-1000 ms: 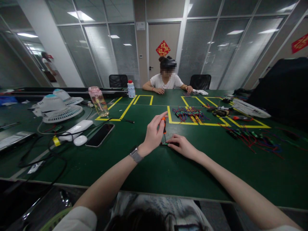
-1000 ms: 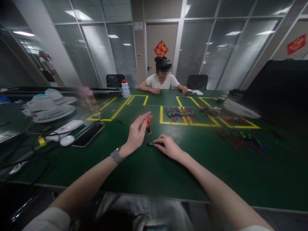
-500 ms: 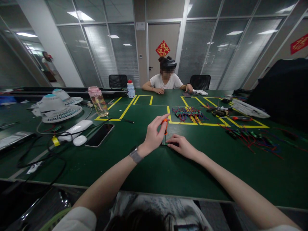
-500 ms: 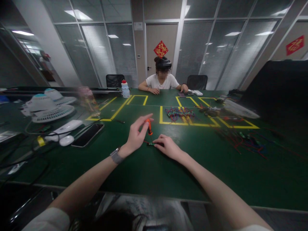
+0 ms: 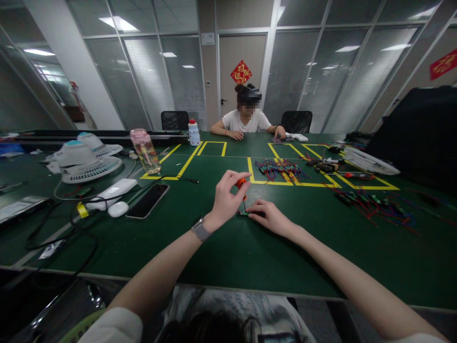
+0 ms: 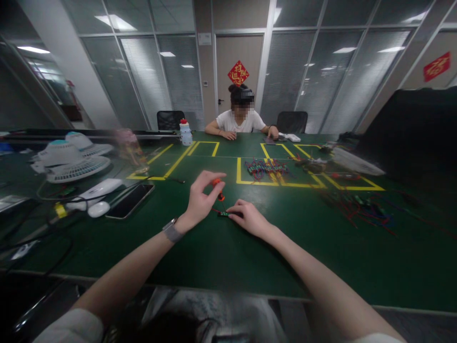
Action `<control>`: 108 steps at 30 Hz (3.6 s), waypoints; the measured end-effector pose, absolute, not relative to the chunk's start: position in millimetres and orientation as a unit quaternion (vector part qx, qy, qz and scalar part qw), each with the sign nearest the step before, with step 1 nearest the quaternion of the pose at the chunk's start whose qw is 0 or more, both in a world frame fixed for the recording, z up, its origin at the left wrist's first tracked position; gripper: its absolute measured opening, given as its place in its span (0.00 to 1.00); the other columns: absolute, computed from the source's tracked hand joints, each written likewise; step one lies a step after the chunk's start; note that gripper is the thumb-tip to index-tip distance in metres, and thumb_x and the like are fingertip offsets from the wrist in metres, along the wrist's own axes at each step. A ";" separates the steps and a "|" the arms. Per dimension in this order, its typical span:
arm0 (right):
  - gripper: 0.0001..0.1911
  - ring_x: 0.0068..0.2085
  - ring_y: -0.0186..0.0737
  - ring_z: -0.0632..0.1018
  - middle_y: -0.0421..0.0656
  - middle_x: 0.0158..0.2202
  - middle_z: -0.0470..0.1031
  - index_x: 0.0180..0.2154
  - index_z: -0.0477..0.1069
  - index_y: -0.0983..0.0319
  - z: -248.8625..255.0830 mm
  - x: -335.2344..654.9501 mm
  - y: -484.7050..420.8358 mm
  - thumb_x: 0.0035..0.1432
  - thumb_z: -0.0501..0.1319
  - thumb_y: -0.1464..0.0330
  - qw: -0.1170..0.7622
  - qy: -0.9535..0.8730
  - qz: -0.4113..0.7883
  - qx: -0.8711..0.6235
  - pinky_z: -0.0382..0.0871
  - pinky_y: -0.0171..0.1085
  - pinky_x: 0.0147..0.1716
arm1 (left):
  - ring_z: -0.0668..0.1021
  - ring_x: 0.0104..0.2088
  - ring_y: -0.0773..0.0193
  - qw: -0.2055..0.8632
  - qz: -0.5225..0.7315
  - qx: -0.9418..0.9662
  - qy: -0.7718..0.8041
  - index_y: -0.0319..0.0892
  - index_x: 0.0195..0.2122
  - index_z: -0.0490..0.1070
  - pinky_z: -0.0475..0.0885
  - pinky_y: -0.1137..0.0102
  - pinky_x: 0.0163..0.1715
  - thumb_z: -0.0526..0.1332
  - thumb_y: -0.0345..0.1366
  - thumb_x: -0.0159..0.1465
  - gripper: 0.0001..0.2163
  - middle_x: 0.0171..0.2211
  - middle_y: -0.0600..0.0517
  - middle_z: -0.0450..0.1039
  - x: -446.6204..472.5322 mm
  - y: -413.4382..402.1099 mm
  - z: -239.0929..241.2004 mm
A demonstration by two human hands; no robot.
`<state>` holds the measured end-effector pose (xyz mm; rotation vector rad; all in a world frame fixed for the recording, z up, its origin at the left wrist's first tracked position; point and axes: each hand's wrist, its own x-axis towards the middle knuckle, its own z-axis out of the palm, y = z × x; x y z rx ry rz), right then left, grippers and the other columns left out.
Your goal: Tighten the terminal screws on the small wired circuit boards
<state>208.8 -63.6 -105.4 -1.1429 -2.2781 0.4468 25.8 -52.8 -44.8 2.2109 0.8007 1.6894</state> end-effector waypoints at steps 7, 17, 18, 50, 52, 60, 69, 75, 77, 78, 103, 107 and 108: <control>0.10 0.36 0.40 0.75 0.45 0.36 0.73 0.42 0.78 0.61 -104.6 208.7 -63.8 0.59 0.60 0.69 0.277 -0.845 0.170 -0.425 0.70 0.38 0.40 | 0.72 0.46 0.64 0.156 0.561 0.774 0.247 0.45 0.55 0.66 0.68 0.67 0.47 0.48 0.33 0.69 0.15 0.46 0.47 0.68 25.8 -54.4 -45.8; 0.11 0.36 0.40 0.75 0.45 0.35 0.72 0.42 0.77 0.61 -102.7 208.0 -65.0 0.59 0.60 0.69 0.270 -0.843 0.170 -0.432 0.70 0.39 0.40 | 0.73 0.35 0.66 0.121 0.565 0.774 0.258 0.42 0.42 0.72 0.70 0.71 0.37 0.59 0.36 0.64 0.07 0.36 0.51 0.70 26.3 -55.0 -43.8; 0.11 0.36 0.40 0.75 0.45 0.35 0.72 0.42 0.77 0.61 -102.8 208.0 -64.9 0.59 0.60 0.69 0.270 -0.843 0.169 -0.433 0.70 0.38 0.40 | 0.73 0.36 0.66 0.120 0.564 0.775 0.260 0.42 0.42 0.72 0.70 0.71 0.38 0.59 0.36 0.64 0.08 0.36 0.50 0.70 26.1 -55.5 -43.9; 0.11 0.35 0.39 0.75 0.45 0.35 0.72 0.42 0.77 0.61 -105.8 208.9 -63.4 0.60 0.59 0.68 0.271 -0.846 0.163 -0.429 0.69 0.37 0.39 | 0.72 0.43 0.65 0.138 0.565 0.749 0.317 0.45 0.52 0.68 0.72 0.71 0.40 0.53 0.35 0.67 0.13 0.44 0.47 0.66 27.5 -52.0 -45.9; 0.11 0.35 0.39 0.75 0.45 0.36 0.72 0.43 0.77 0.61 -105.7 209.1 -63.5 0.60 0.59 0.68 0.269 -0.846 0.163 -0.430 0.69 0.37 0.39 | 0.72 0.47 0.64 0.152 0.564 0.750 0.310 0.46 0.57 0.63 0.71 0.68 0.45 0.49 0.32 0.69 0.16 0.48 0.46 0.66 28.3 -51.6 -46.7; 0.11 0.36 0.39 0.75 0.45 0.35 0.72 0.42 0.77 0.62 -105.2 208.4 -63.7 0.60 0.60 0.69 0.269 -0.845 0.162 -0.433 0.69 0.37 0.39 | 0.72 0.39 0.65 0.128 0.563 0.755 0.311 0.44 0.48 0.70 0.71 0.71 0.38 0.57 0.35 0.65 0.11 0.39 0.50 0.67 27.1 -51.0 -45.7; 0.11 0.35 0.39 0.75 0.45 0.35 0.72 0.42 0.77 0.62 -105.2 208.4 -63.6 0.60 0.60 0.68 0.271 -0.844 0.166 -0.432 0.69 0.38 0.39 | 0.72 0.35 0.67 0.120 0.559 0.764 0.298 0.44 0.48 0.70 0.70 0.71 0.37 0.59 0.34 0.64 0.11 0.36 0.52 0.68 26.6 -50.1 -46.1; 0.11 0.36 0.39 0.75 0.46 0.35 0.72 0.42 0.77 0.62 -103.6 208.2 -64.6 0.60 0.59 0.68 0.274 -0.844 0.170 -0.429 0.69 0.38 0.40 | 0.73 0.43 0.66 0.159 0.554 0.769 0.276 0.46 0.55 0.64 0.69 0.69 0.43 0.48 0.32 0.69 0.15 0.46 0.48 0.69 26.8 -53.5 -44.7; 0.11 0.36 0.40 0.75 0.46 0.35 0.72 0.42 0.77 0.62 -103.0 208.1 -64.8 0.60 0.59 0.68 0.273 -0.845 0.169 -0.427 0.69 0.38 0.40 | 0.73 0.41 0.66 0.162 0.554 0.768 0.277 0.45 0.55 0.64 0.70 0.70 0.42 0.49 0.32 0.69 0.15 0.43 0.49 0.71 27.1 -53.5 -44.9; 0.11 0.36 0.40 0.75 0.46 0.35 0.72 0.42 0.77 0.62 -102.9 208.1 -64.8 0.60 0.59 0.69 0.273 -0.845 0.168 -0.427 0.69 0.38 0.40 | 0.74 0.39 0.66 0.155 0.553 0.769 0.280 0.45 0.54 0.65 0.70 0.70 0.40 0.51 0.33 0.68 0.14 0.41 0.50 0.71 27.1 -53.3 -44.9; 0.10 0.36 0.39 0.75 0.46 0.35 0.72 0.42 0.78 0.61 -104.1 207.6 -63.8 0.60 0.60 0.68 0.275 -0.844 0.165 -0.430 0.69 0.38 0.39 | 0.73 0.36 0.66 0.099 0.559 0.772 0.286 0.44 0.50 0.69 0.69 0.70 0.39 0.55 0.35 0.67 0.11 0.37 0.51 0.69 25.5 -52.4 -45.2; 0.10 0.36 0.39 0.75 0.45 0.35 0.72 0.42 0.78 0.61 -104.4 207.9 -63.6 0.60 0.60 0.68 0.276 -0.845 0.163 -0.428 0.69 0.38 0.40 | 0.72 0.39 0.65 0.091 0.556 0.769 0.302 0.45 0.50 0.69 0.69 0.69 0.40 0.55 0.37 0.67 0.12 0.40 0.49 0.68 24.5 -52.3 -44.5; 0.10 0.36 0.39 0.75 0.45 0.35 0.72 0.42 0.78 0.61 -104.3 208.0 -63.7 0.60 0.60 0.68 0.276 -0.845 0.164 -0.428 0.69 0.38 0.40 | 0.73 0.42 0.64 0.100 0.553 0.772 0.297 0.45 0.53 0.66 0.69 0.68 0.42 0.52 0.35 0.68 0.14 0.43 0.48 0.68 24.4 -52.0 -44.7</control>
